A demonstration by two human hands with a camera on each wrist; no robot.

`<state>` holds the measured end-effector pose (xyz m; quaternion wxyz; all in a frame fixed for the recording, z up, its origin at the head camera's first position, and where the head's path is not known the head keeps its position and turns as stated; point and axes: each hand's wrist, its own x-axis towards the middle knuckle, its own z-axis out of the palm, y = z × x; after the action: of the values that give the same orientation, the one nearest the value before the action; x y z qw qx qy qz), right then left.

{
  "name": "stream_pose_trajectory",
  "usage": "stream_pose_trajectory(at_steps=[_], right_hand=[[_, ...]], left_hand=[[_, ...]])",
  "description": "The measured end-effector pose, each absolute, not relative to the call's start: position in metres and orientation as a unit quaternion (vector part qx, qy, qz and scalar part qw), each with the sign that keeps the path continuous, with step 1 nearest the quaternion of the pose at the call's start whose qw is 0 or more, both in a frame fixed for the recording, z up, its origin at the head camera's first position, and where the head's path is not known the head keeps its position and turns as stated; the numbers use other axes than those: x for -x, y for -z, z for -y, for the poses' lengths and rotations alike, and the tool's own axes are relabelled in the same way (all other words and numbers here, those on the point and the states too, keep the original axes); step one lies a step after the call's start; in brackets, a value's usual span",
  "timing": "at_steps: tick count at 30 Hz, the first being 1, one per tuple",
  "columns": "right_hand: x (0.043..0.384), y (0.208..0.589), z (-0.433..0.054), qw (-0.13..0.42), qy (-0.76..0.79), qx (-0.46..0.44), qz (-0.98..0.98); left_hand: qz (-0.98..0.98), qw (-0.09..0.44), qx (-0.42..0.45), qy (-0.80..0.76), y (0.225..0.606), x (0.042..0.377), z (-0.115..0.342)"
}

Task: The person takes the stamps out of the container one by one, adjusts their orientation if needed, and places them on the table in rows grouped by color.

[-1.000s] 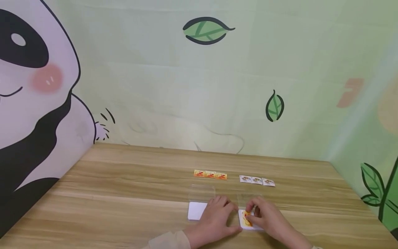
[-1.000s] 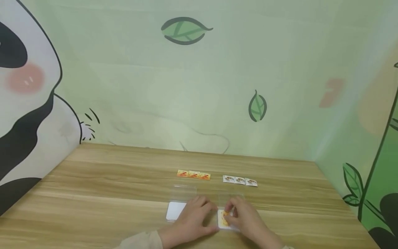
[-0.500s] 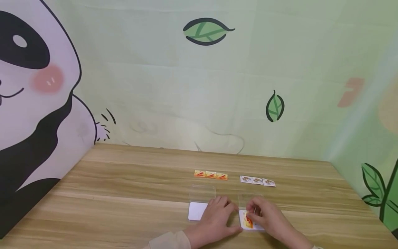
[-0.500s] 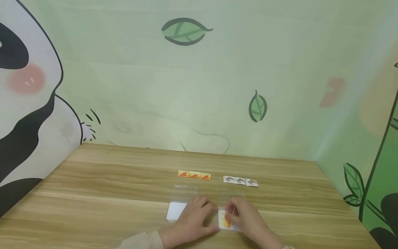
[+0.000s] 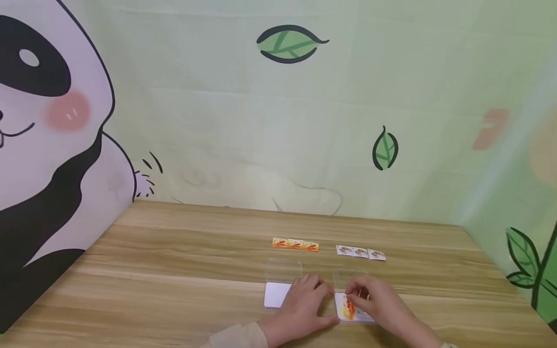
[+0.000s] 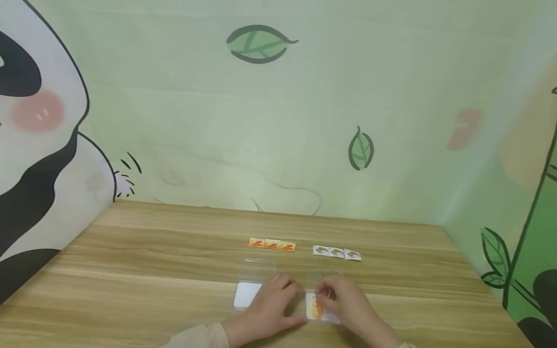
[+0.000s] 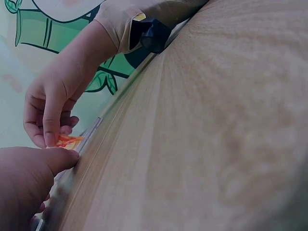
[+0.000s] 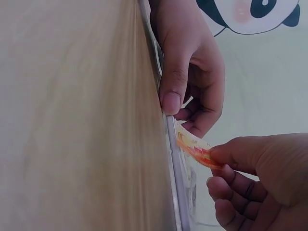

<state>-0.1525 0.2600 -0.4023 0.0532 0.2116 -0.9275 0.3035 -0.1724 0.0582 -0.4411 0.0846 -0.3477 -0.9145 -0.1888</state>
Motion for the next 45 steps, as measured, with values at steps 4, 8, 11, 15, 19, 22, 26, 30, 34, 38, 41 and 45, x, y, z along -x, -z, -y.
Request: stream_pose_trajectory(at_steps=[4,8,11,15,19,22,26,30,34,38,41,45], right_hand=[[0.151,0.400,-0.261,0.054,-0.311,-0.215,0.924],[0.151,0.398,-0.261,0.051,-0.315,-0.217,0.923],[0.151,0.397,-0.262,0.049,-0.316,-0.218,0.922],[0.151,0.395,-0.262,0.040,-0.315,-0.219,0.923],[0.150,0.392,-0.264,0.017,-0.319,-0.215,0.923],[0.149,0.389,-0.266,-0.003,-0.324,-0.214,0.921],[0.148,0.386,-0.271,-0.017,-0.334,-0.219,0.917],[0.149,0.383,-0.277,-0.011,-0.344,-0.229,0.911],[0.149,0.380,-0.280,-0.001,-0.346,-0.218,0.912],[0.151,0.376,-0.279,0.002,-0.356,-0.191,0.915],[0.154,0.372,-0.276,0.009,-0.364,-0.182,0.913],[0.161,0.367,-0.271,0.026,-0.370,-0.167,0.914]], left_hand=[[0.915,0.083,0.347,0.189,0.441,0.172,-0.059],[0.916,0.079,0.344,0.189,0.440,0.172,-0.059],[0.916,0.079,0.345,0.190,0.439,0.172,-0.059],[0.915,0.077,0.346,0.192,0.439,0.171,-0.058],[0.914,0.083,0.347,0.191,0.439,0.170,-0.058],[0.914,0.087,0.349,0.187,0.438,0.170,-0.058],[0.914,0.088,0.353,0.181,0.438,0.170,-0.059],[0.914,0.088,0.353,0.179,0.438,0.171,-0.060],[0.916,0.082,0.350,0.180,0.437,0.171,-0.061],[0.916,0.079,0.349,0.181,0.436,0.170,-0.060],[0.915,0.082,0.350,0.182,0.436,0.169,-0.058],[0.915,0.086,0.349,0.183,0.437,0.170,-0.057]])
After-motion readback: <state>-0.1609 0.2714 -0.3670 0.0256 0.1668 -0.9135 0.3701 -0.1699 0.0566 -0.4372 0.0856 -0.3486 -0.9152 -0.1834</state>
